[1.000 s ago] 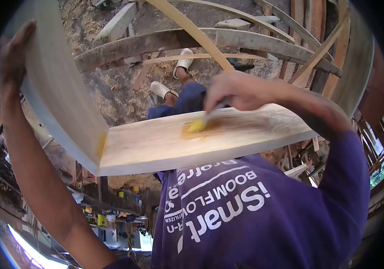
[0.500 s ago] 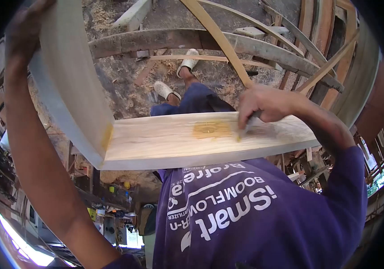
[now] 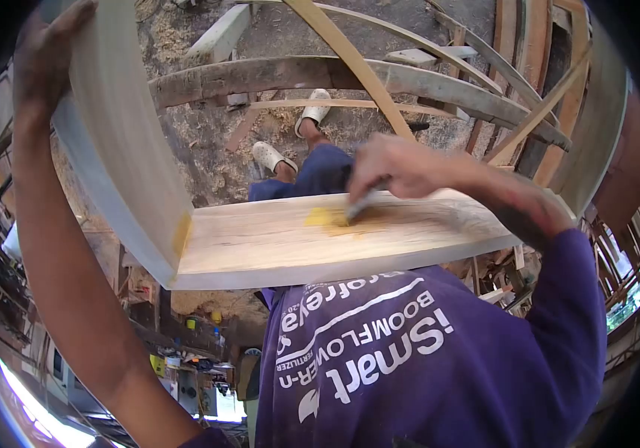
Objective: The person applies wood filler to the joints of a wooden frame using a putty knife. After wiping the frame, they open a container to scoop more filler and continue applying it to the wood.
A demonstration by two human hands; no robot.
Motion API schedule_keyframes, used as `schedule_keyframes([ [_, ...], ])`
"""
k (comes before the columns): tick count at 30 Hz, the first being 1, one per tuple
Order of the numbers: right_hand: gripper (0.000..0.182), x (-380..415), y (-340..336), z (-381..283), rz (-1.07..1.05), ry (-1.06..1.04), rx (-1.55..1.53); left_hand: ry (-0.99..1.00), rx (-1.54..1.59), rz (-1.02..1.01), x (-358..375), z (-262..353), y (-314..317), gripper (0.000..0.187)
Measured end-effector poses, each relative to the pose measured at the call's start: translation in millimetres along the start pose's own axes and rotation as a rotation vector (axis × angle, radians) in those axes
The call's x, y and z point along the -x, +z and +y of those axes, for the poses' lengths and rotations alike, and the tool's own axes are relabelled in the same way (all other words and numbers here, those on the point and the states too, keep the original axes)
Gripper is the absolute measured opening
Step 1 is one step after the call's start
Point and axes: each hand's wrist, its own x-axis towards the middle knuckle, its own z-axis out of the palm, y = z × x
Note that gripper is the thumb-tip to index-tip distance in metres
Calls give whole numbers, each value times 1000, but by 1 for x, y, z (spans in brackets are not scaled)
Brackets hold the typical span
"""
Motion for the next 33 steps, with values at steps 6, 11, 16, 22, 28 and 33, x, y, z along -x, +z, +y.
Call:
schedule_keyframes([
  [6, 42, -107, 17, -7, -80, -76, 14, 42, -43, -65, -3, -11, 0, 36],
  [11, 33, -21, 11, -1, -205, 26, -11, -54, 277, -158, -2, -20, 4, 37],
  [16, 38, 60, -20, -27, -155, 242, 69, -169, 188, -59, 0, 6, 0, 36],
  [22, 41, -21, -56, -6, -122, 628, -252, 120, -92, -18, -4, -33, 7, 35],
  [28, 48, -49, -33, 21, -391, 650, -137, 146, 141, -49, -10, -56, 13, 39],
  [33, 41, -50, -19, 27, -480, 680, -303, 430, -97, -20, -1, -40, 4, 39],
])
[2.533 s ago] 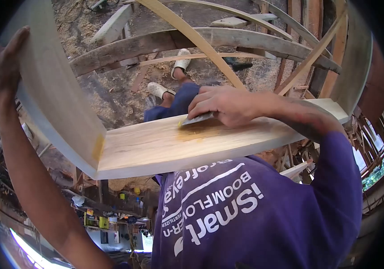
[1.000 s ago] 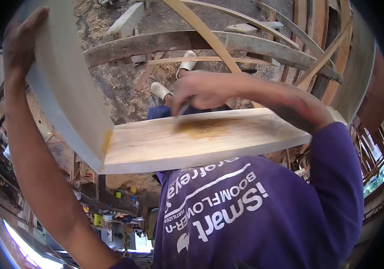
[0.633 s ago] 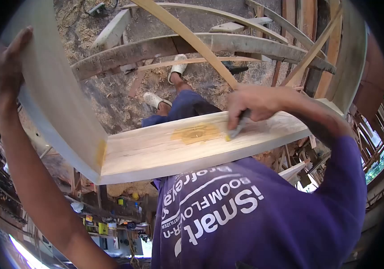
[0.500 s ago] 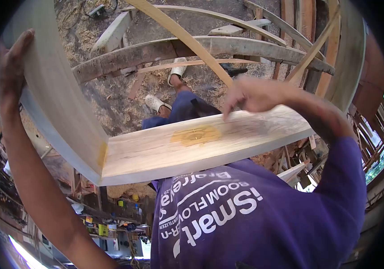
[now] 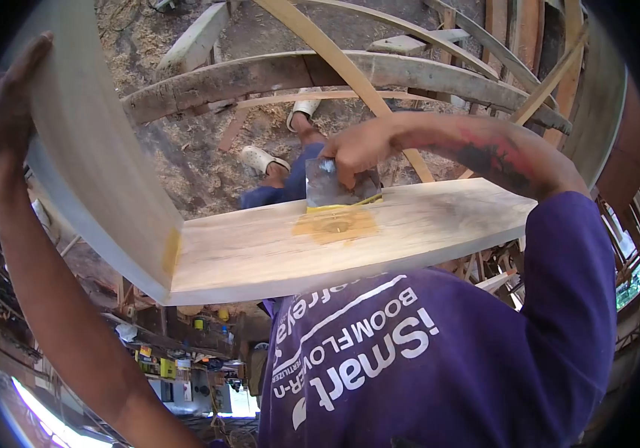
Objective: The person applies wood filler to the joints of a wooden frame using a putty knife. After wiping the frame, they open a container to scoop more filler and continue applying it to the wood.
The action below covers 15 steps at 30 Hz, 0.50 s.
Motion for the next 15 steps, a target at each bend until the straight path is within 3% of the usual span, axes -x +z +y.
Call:
schedule_keyframes([
  [2, 34, 2, 9, -4, 22, 59, -370, -435, 307, -9, -4, 21, -3, 38],
  [3, 34, -5, 9, 1, 24, 53, -374, -428, 304, -11, -3, 15, -1, 38],
  [5, 29, -26, 9, 17, 64, -55, -267, 27, -105, 118, 3, -9, 4, 35],
  [6, 29, -30, 6, 18, 71, -58, -273, 36, -103, 121, 2, -14, 2, 35],
  [9, 35, -28, -6, -1, -54, -125, -694, 107, -315, 83, -2, -10, -3, 33],
  [11, 38, 12, -7, -38, 177, -205, -456, -47, -84, 150, -3, -1, 2, 32],
  [13, 38, 42, -4, -53, 264, -209, -377, 12, -134, 75, -5, -26, -2, 33],
  [15, 37, 77, 8, -54, 401, -354, -277, 69, -185, 6, -7, -26, 0, 36],
])
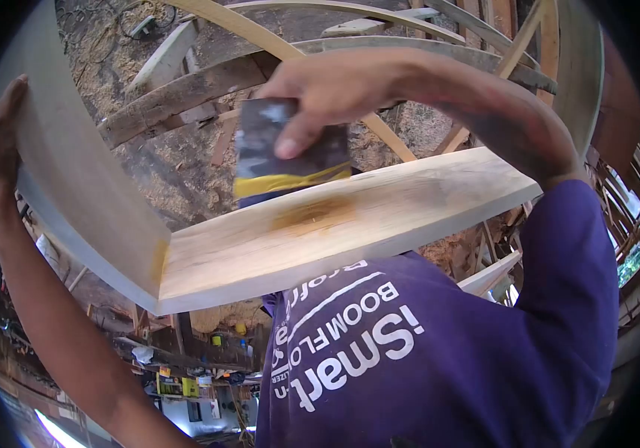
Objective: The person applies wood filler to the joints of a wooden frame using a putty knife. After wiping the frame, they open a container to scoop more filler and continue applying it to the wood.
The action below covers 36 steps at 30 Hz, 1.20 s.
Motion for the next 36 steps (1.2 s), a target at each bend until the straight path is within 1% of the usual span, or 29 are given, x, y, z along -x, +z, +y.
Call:
schedule_keyframes([
  [1, 37, 13, 0, 8, 7, 1, 9, -241, 196, -6, -2, 15, -3, 37],
  [2, 34, 27, 1, 21, 35, 52, 213, -482, 392, -13, -5, 28, -7, 37],
  [3, 32, 41, 1, 29, 60, 103, 418, -487, 389, -5, -9, 39, -15, 37],
  [5, 26, 71, 16, 22, 129, 210, 506, -710, 439, -149, -18, 51, -27, 47],
  [6, 26, 79, 23, 22, 124, 204, 515, -719, 433, -144, -16, 40, -20, 47],
  [8, 22, 91, 33, 25, 291, 190, 575, -686, 612, -110, -14, 17, 0, 50],
  [9, 22, 90, 37, 28, 302, 188, 574, -677, 612, -103, -15, 22, -2, 50],
  [11, 24, 81, 46, 35, 297, 56, 727, -464, 381, 189, -21, 36, -5, 53],
  [12, 23, 76, 56, 30, 311, 124, 804, -451, 387, 193, -22, 34, -1, 53],
  [13, 23, 75, 61, 31, 318, 128, 802, -429, 430, 214, -20, 27, 3, 53],
  [14, 22, 73, 65, 34, 260, 133, 883, -412, 470, 232, -15, 20, 8, 53],
  [15, 22, 70, 69, 36, 198, 136, 963, -414, 472, 230, -15, 25, 4, 53],
  [16, 27, 70, 72, 37, 182, 163, 972, -471, 413, 154, -17, 33, -5, 53],
  [17, 27, 69, 74, 42, 176, 164, 973, -528, 354, 79, -17, 37, -10, 52],
  [18, 29, 69, 77, 49, 211, 149, 987, -534, 356, 77, -15, 29, -5, 52],
  [20, 30, 69, 83, 57, 242, 137, 1008, -492, 599, 6, -13, 9, 8, 54],
  [23, 25, 73, 96, 60, 317, 126, 994, -439, 463, 82, -12, 27, 1, 51],
  [24, 31, 74, 99, 62, 298, 136, 1011, -439, 466, 87, -13, 26, 1, 51],
  [25, 38, 76, 100, 62, 280, 145, 1031, -542, 592, 27, -16, 25, 2, 48],
  [26, 38, 79, 95, 59, 285, 147, 1036, -641, 719, -36, -19, 24, 1, 46],
  [27, 32, 81, 85, 55, 259, 171, 943, -639, 720, -29, -20, 34, -3, 46],
  [28, 27, 82, 74, 51, 235, 193, 853, -560, 710, 99, -20, 51, -9, 46],
  [29, 27, 85, 63, 48, 239, 191, 857, -480, 697, 222, -21, 59, -12, 46],
  [30, 26, 88, 53, 45, 297, 222, 817, -481, 698, 221, -21, 55, -11, 46],
  [32, 25, 93, 39, 40, 340, 262, 773, -509, 473, 182, -19, 44, -2, 48],
  [33, 26, 96, 34, 36, 285, 419, 777, -512, 482, 173, -19, 43, -1, 48],
  [34, 27, 99, 30, 34, 231, 574, 785, -538, 468, 89, -19, 41, -1, 45],
  [35, 31, 104, 28, 41, 137, 602, 799, -568, 452, 6, -17, 39, -2, 42],
  [36, 31, 102, 28, 38, 111, 590, 825, -579, 455, 0, -15, 17, 14, 42],
])
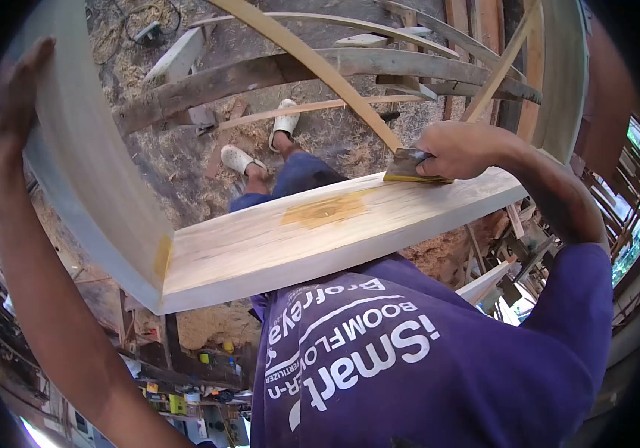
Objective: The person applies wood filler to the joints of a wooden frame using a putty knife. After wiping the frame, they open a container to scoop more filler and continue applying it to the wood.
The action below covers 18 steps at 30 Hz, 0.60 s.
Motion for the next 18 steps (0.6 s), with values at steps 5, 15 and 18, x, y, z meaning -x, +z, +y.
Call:
schedule_keyframes([
  [5, 29, -31, -13, -36, -182, -182, 117, 331, 274, 45, 10, -3, 9, 52],
  [15, 26, -71, -41, -168, -50, -857, 168, 334, 33, 59, 8, -3, 12, 33],
  [18, 31, -42, -69, -159, 59, -612, -194, 437, -100, 107, 4, -14, 13, 33],
])
